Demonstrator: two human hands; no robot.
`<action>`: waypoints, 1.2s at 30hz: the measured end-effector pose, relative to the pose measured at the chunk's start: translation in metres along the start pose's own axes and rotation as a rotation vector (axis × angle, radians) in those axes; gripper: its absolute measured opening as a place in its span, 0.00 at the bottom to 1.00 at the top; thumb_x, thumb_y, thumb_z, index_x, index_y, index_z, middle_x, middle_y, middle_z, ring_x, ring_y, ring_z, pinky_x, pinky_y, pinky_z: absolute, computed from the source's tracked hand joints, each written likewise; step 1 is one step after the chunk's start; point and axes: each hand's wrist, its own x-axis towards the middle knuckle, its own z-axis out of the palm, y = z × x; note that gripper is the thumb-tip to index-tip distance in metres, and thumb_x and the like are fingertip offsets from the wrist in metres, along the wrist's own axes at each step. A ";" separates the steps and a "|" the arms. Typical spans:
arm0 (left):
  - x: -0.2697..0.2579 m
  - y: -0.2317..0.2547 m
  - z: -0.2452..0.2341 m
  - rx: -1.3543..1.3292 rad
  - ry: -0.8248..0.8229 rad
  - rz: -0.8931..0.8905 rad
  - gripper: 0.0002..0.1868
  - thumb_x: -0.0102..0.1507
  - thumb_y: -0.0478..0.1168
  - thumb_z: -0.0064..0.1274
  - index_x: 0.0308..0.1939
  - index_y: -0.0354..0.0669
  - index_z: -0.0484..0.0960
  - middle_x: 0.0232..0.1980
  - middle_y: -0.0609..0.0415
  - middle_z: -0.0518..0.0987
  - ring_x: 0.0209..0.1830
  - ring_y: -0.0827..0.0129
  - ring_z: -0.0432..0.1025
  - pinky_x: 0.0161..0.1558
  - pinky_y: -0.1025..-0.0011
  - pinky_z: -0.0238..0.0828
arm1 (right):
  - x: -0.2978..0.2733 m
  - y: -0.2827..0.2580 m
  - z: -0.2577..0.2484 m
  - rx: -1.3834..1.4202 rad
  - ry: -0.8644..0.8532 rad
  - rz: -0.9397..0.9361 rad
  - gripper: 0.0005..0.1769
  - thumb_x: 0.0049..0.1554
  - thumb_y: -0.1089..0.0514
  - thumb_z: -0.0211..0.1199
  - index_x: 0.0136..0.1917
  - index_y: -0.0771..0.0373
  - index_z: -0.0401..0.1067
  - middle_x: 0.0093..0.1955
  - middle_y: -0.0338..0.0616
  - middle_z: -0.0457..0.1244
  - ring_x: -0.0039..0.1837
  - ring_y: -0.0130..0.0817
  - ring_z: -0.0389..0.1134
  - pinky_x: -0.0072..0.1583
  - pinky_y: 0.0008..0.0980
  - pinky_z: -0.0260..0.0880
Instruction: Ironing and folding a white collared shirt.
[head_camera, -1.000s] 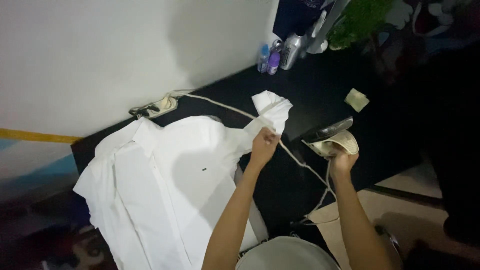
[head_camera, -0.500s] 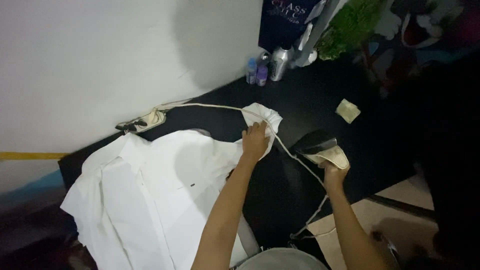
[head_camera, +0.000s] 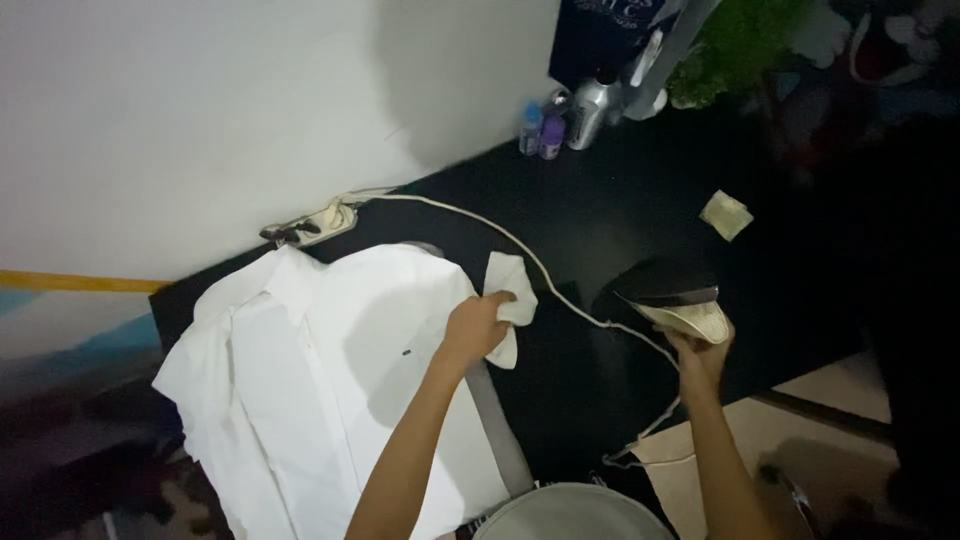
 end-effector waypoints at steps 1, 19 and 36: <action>-0.009 -0.003 -0.004 0.000 0.003 -0.004 0.24 0.54 0.33 0.60 0.56 0.46 0.83 0.42 0.37 0.84 0.43 0.45 0.79 0.46 0.55 0.75 | -0.013 0.003 -0.002 0.001 -0.005 0.000 0.33 0.55 0.61 0.68 0.69 0.65 0.57 0.66 0.47 0.59 0.67 0.40 0.61 0.66 0.41 0.62; -0.097 0.000 0.014 -0.073 0.500 0.227 0.34 0.56 0.32 0.59 0.68 0.53 0.76 0.62 0.42 0.70 0.65 0.47 0.62 0.63 0.52 0.52 | -0.045 -0.086 0.199 0.701 -0.647 0.850 0.29 0.60 0.44 0.56 0.69 0.60 0.64 0.64 0.46 0.65 0.67 0.43 0.65 0.71 0.47 0.59; -0.042 -0.066 0.095 0.253 0.335 0.166 0.38 0.65 0.48 0.55 0.77 0.47 0.59 0.76 0.40 0.64 0.77 0.39 0.53 0.69 0.41 0.51 | 0.066 -0.078 0.131 0.441 -0.028 -0.251 0.17 0.74 0.54 0.54 0.70 0.67 0.65 0.57 0.43 0.59 0.61 0.40 0.60 0.72 0.46 0.60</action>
